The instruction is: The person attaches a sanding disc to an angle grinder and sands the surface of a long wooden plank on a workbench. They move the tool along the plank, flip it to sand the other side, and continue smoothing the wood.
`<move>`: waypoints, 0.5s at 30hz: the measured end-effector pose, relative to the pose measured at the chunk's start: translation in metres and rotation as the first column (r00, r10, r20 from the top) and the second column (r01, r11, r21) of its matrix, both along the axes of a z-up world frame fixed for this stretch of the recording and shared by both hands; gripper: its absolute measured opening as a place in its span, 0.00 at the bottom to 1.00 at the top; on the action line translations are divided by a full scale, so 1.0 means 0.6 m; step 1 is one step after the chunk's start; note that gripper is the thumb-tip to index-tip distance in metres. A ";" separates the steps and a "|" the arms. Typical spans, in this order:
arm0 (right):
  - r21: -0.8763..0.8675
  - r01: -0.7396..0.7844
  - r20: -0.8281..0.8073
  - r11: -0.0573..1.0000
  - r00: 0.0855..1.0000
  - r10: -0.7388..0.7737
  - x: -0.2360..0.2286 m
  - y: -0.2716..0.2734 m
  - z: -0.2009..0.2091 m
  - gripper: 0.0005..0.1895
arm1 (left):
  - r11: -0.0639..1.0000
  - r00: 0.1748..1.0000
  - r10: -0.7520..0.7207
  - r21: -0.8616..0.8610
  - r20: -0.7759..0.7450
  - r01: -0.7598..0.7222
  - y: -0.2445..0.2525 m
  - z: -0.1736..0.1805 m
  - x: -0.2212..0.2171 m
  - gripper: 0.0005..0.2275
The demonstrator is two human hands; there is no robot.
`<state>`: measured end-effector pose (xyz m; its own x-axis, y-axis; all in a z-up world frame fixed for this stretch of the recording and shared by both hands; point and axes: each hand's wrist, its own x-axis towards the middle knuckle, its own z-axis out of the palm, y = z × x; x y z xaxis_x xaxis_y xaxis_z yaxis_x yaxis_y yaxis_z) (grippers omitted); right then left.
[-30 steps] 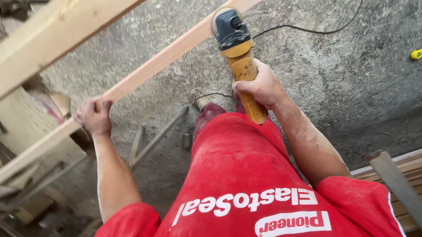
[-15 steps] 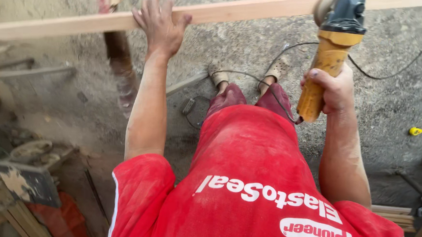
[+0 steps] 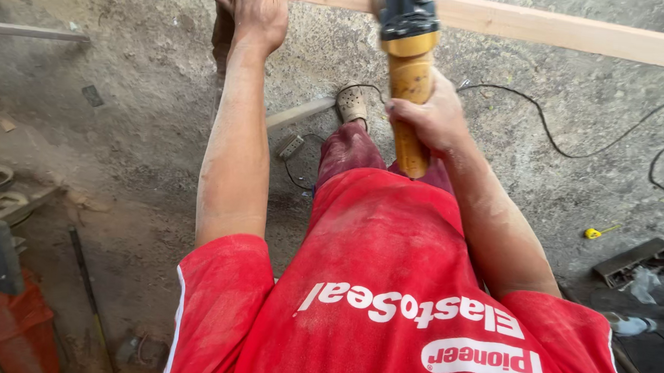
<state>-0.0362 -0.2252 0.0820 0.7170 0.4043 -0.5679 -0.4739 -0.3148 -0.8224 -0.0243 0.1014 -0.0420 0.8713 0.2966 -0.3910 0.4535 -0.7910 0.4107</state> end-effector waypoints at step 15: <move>0.101 0.326 -0.083 0.940 0.944 -0.319 -0.030 -0.099 0.002 0.21 | 1.000 0.999 0.010 0.022 0.047 -0.011 -0.008 0.018 0.009 0.28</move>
<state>-0.0542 -0.2848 0.0833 0.7829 0.2211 -0.5816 -0.5877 -0.0442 -0.8079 -0.0189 0.0963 -0.0312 0.8853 0.3137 -0.3433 0.4425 -0.7953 0.4144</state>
